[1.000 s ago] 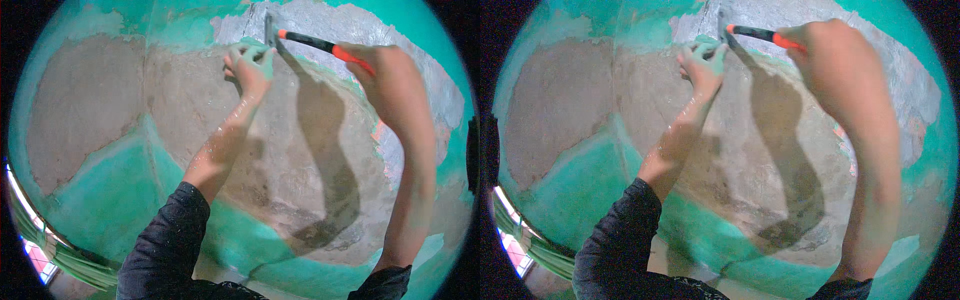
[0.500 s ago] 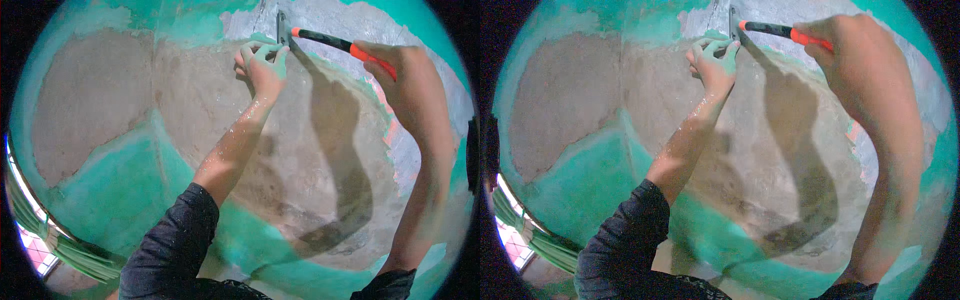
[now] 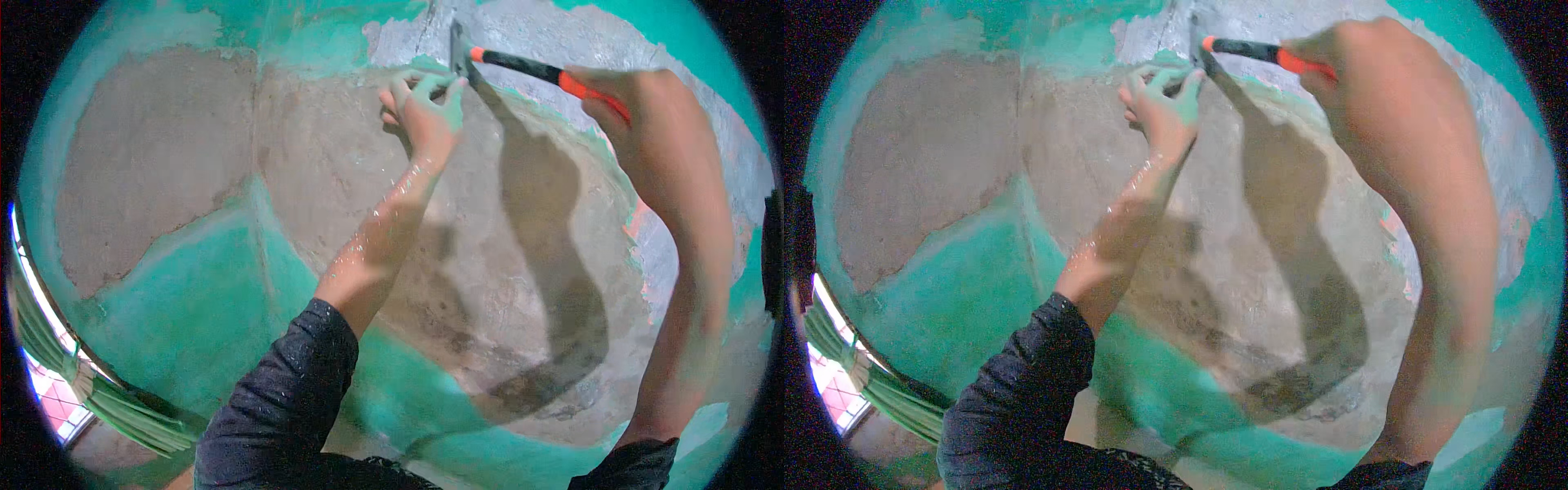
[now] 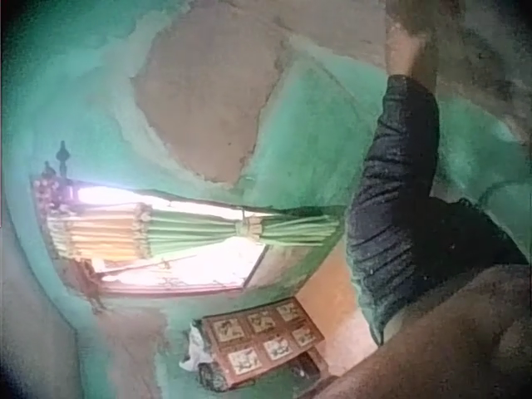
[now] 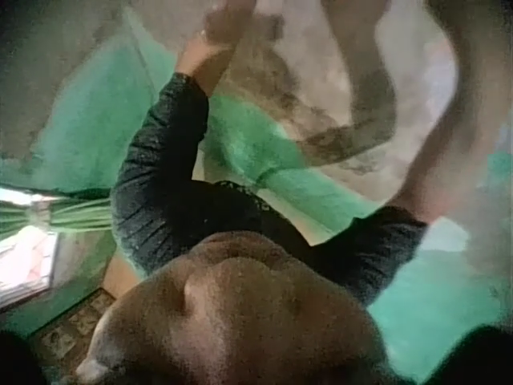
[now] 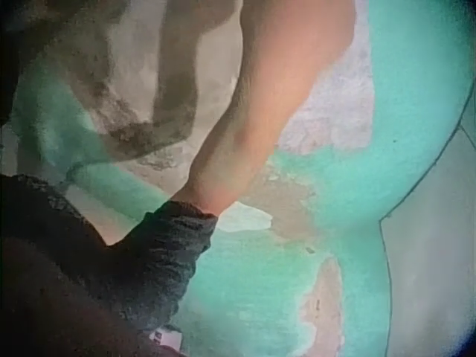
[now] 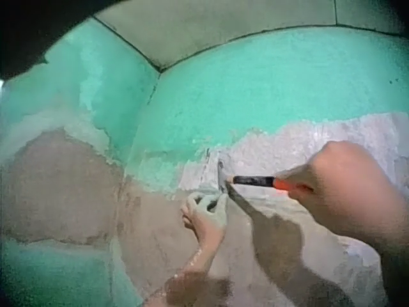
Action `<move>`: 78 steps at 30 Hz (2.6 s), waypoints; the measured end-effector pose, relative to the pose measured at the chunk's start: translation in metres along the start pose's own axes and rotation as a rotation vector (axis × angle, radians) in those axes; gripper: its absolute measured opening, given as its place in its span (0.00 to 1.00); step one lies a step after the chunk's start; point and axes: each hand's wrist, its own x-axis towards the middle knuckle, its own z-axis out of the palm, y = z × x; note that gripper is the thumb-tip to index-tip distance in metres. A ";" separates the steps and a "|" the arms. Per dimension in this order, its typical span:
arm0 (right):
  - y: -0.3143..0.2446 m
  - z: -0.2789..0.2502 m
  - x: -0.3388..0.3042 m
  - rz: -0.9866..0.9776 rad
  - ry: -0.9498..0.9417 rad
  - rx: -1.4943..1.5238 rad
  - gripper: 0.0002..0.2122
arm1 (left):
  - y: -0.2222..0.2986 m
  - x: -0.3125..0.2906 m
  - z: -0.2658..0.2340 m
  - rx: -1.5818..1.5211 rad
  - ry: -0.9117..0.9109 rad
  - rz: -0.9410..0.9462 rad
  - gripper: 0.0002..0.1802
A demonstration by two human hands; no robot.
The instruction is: The recorder uses a hand scraper tool to remove old green paint from a ceiling/wall corner area.
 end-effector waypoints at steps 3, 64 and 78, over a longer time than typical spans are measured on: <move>-0.017 -0.008 -0.004 0.123 -0.082 -0.010 0.13 | 0.001 -0.007 -0.005 0.054 -0.062 0.004 0.15; -0.092 -0.026 0.021 0.161 -0.036 -0.034 0.14 | -0.036 0.033 -0.022 -0.109 -0.205 0.117 0.12; -0.106 -0.021 0.017 0.197 -0.009 -0.040 0.14 | -0.050 0.039 -0.027 -0.208 -0.184 0.129 0.11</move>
